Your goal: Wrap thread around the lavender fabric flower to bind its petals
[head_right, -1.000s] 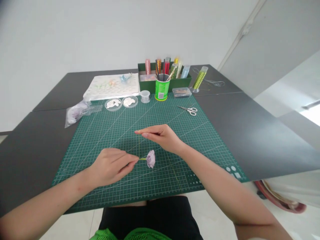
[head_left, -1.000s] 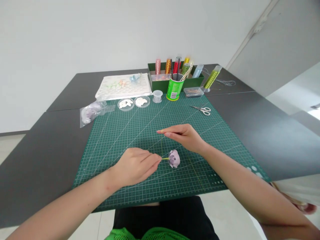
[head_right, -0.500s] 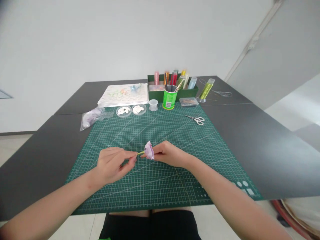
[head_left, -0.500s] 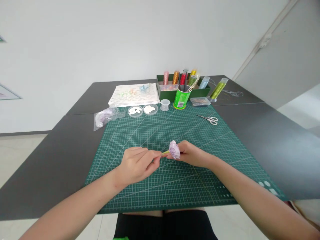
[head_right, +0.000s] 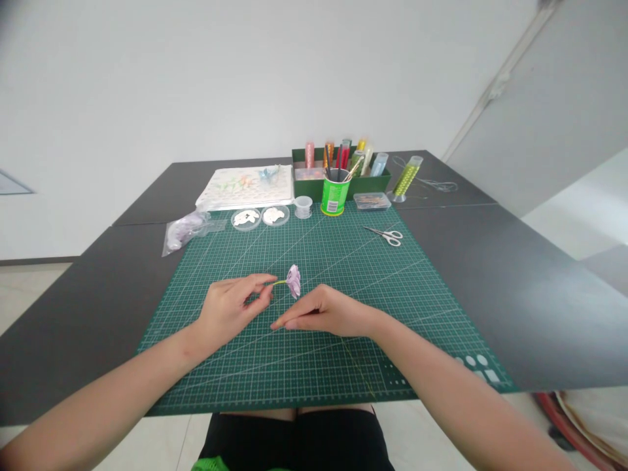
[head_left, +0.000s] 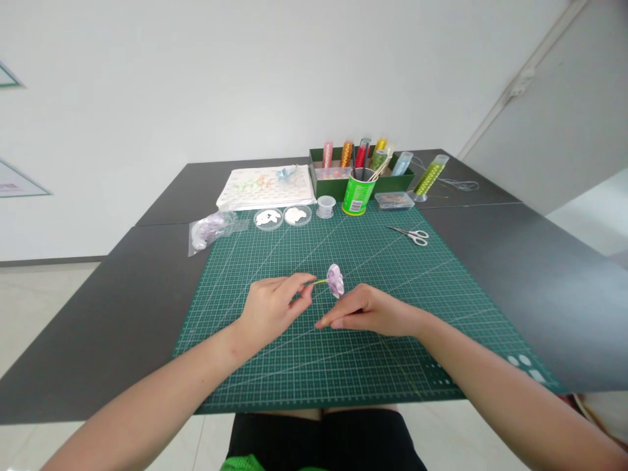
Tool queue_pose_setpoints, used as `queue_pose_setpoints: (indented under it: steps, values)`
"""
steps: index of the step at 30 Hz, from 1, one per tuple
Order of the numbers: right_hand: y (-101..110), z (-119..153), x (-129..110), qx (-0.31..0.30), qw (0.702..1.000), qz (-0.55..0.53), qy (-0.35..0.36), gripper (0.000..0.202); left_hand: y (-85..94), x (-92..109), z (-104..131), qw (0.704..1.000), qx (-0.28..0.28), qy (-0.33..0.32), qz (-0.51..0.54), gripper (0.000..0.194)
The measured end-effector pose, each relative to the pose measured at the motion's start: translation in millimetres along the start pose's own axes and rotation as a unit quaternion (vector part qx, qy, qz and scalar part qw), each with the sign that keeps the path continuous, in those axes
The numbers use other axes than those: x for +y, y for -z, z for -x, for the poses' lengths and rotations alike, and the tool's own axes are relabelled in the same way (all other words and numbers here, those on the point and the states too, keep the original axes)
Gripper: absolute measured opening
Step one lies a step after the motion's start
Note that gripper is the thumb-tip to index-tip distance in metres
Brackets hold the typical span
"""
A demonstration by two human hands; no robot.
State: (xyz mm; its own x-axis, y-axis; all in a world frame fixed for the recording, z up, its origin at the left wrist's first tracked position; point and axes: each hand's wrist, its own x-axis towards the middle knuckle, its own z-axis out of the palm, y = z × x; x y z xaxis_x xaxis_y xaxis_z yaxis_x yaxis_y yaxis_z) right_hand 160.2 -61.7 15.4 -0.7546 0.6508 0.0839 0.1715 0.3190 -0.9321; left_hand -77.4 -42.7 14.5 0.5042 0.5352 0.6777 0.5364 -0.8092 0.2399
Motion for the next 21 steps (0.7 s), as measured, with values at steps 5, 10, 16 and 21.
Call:
queue_pose_setpoints:
  steps: [5, 10, 16, 21]
  values:
    - [0, -2, -1, -0.014, 0.999, -0.009, -0.037, 0.034, 2.6, 3, 0, 0.994, -0.029, 0.071, 0.075, 0.012]
    - [0, -6, 2, 0.016, 0.985, -0.134, -0.104, 0.040, 6.8, 4, -2, 0.973, -0.038, 0.156, 0.164, 0.008]
    - [-4, -10, 1, 0.190, 0.891, -0.361, -0.196, 0.030, 8.7, 7, -3, 0.968, -0.006, 0.159, 0.196, 0.009]
    - [0, -11, 6, 0.330, 0.882, -0.263, -0.211, 0.032, 9.2, 9, -3, 0.968, -0.008, 0.153, 0.199, 0.009]
